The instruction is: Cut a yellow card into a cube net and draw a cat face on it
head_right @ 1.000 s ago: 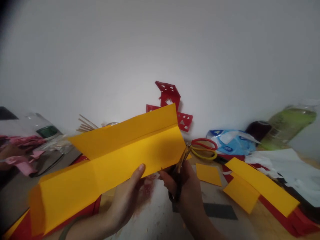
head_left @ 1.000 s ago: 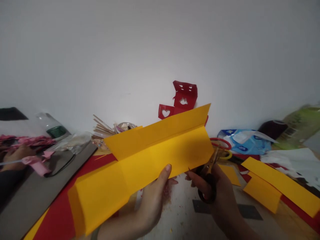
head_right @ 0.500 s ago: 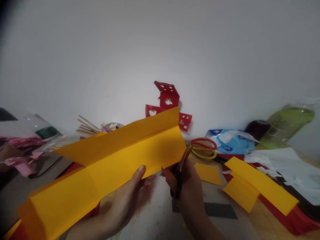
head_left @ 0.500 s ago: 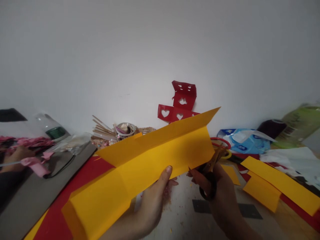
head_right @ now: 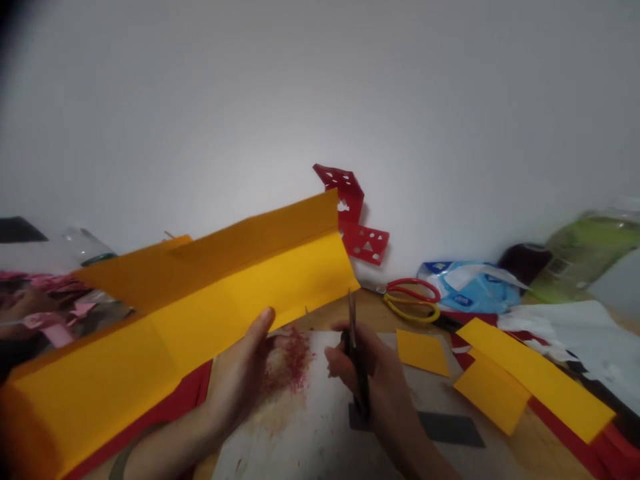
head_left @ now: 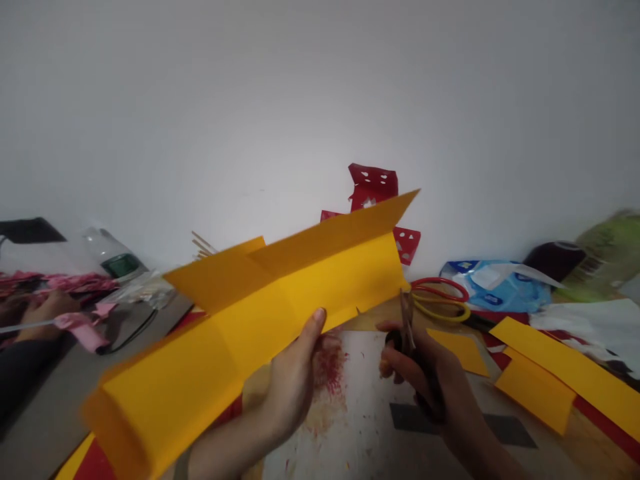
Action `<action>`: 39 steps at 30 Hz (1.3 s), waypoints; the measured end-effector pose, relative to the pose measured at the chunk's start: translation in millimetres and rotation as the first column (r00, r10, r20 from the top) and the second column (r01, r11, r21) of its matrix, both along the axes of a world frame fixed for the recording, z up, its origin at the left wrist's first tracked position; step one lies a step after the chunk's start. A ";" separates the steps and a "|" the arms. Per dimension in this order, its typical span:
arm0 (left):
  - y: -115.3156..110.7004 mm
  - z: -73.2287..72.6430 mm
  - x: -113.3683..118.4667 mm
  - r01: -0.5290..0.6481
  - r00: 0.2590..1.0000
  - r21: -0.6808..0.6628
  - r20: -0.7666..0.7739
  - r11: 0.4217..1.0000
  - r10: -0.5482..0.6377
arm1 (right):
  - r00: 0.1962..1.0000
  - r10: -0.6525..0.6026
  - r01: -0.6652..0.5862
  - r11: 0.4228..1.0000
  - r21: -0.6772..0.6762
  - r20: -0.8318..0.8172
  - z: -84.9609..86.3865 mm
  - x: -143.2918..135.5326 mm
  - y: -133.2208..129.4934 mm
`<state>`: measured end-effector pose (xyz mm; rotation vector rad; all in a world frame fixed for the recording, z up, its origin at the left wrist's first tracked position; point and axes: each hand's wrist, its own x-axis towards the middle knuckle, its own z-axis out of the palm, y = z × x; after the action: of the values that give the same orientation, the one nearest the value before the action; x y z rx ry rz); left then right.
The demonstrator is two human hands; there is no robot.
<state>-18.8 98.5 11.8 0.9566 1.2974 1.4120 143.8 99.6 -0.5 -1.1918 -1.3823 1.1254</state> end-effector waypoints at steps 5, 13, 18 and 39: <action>19.2 11.0 -20.2 -0.130 0.991 0.025 -0.011 0.991 0.131 | 0.937 0.249 -0.220 0.965 -0.141 0.244 3.3 5.4 -2.7; 22.2 16.9 -22.6 -0.003 0.986 0.019 -0.169 1.000 0.006 | 0.960 0.280 -0.264 0.918 -0.294 0.012 2.6 -2.1 -6.5; 19.0 12.8 -19.5 0.047 0.988 0.037 -0.152 0.998 -0.041 | 0.963 0.268 -0.242 0.901 -0.359 0.024 5.4 1.8 -6.5; 18.5 7.0 -21.6 0.094 0.992 0.084 -0.092 0.992 -0.086 | 0.951 0.308 -0.290 0.906 -0.308 0.010 9.6 -1.0 -5.1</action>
<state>-40.4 117.0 18.8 1.1344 1.2486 1.3794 142.8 94.5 9.0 -1.2618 -1.5109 1.5768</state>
